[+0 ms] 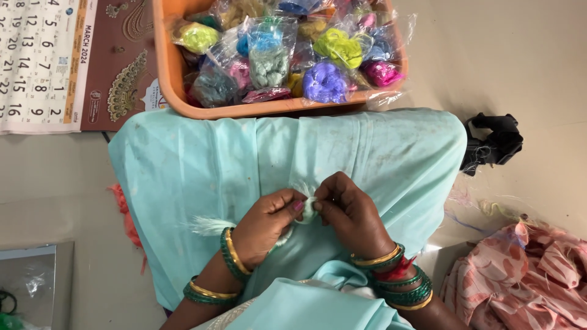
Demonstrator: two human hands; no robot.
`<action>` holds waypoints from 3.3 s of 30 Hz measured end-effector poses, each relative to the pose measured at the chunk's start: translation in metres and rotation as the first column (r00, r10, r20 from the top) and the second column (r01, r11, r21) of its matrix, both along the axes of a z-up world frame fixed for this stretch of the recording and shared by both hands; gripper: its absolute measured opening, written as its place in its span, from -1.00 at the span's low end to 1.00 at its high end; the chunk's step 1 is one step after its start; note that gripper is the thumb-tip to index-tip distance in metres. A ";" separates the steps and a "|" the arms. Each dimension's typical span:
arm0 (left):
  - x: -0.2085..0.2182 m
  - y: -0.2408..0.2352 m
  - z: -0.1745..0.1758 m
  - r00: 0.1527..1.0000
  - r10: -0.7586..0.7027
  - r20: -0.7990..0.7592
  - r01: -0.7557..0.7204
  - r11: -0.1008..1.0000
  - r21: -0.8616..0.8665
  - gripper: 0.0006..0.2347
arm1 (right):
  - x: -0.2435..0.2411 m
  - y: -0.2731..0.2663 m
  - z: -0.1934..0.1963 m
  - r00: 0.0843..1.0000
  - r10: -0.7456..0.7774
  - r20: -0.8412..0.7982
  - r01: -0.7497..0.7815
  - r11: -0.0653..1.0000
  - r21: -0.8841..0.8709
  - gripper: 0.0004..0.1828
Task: The person sits on the floor and twists a skein of light green yarn by hand, folding and plying it into a twisted strand, then places the finished skein into an orange tray filled with other colorful yarn skeins. They then begin twisting an orange yarn skein the same way.
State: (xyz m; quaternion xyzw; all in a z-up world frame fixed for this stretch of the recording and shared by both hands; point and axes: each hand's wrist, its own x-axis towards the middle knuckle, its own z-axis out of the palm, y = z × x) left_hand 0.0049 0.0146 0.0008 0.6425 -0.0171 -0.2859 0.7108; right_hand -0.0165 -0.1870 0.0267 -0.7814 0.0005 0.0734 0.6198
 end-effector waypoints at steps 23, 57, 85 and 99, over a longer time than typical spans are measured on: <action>-0.016 0.004 0.011 0.944 0.169 0.282 -0.201 0.976 0.087 -0.93 | -0.013 -0.028 0.041 0.915 -0.087 0.394 0.264 0.867 -0.423 -0.79; 0.039 0.050 0.030 0.663 -0.345 0.665 -0.106 0.835 0.539 -0.83 | 0.020 -0.108 0.047 0.974 0.224 -0.042 -0.224 0.902 -0.369 -0.83; 0.040 0.026 0.025 0.913 -0.388 0.126 0.405 0.902 -0.150 -0.73 | 0.079 -0.046 0.156 0.673 0.728 0.131 -0.388 0.498 -0.776 -0.74; 0.016 -0.007 0.033 0.979 0.167 0.113 -0.111 0.914 -0.391 -0.72 | 0.005 0.003 0.086 0.671 0.740 -0.046 -0.396 0.305 -0.866 -0.74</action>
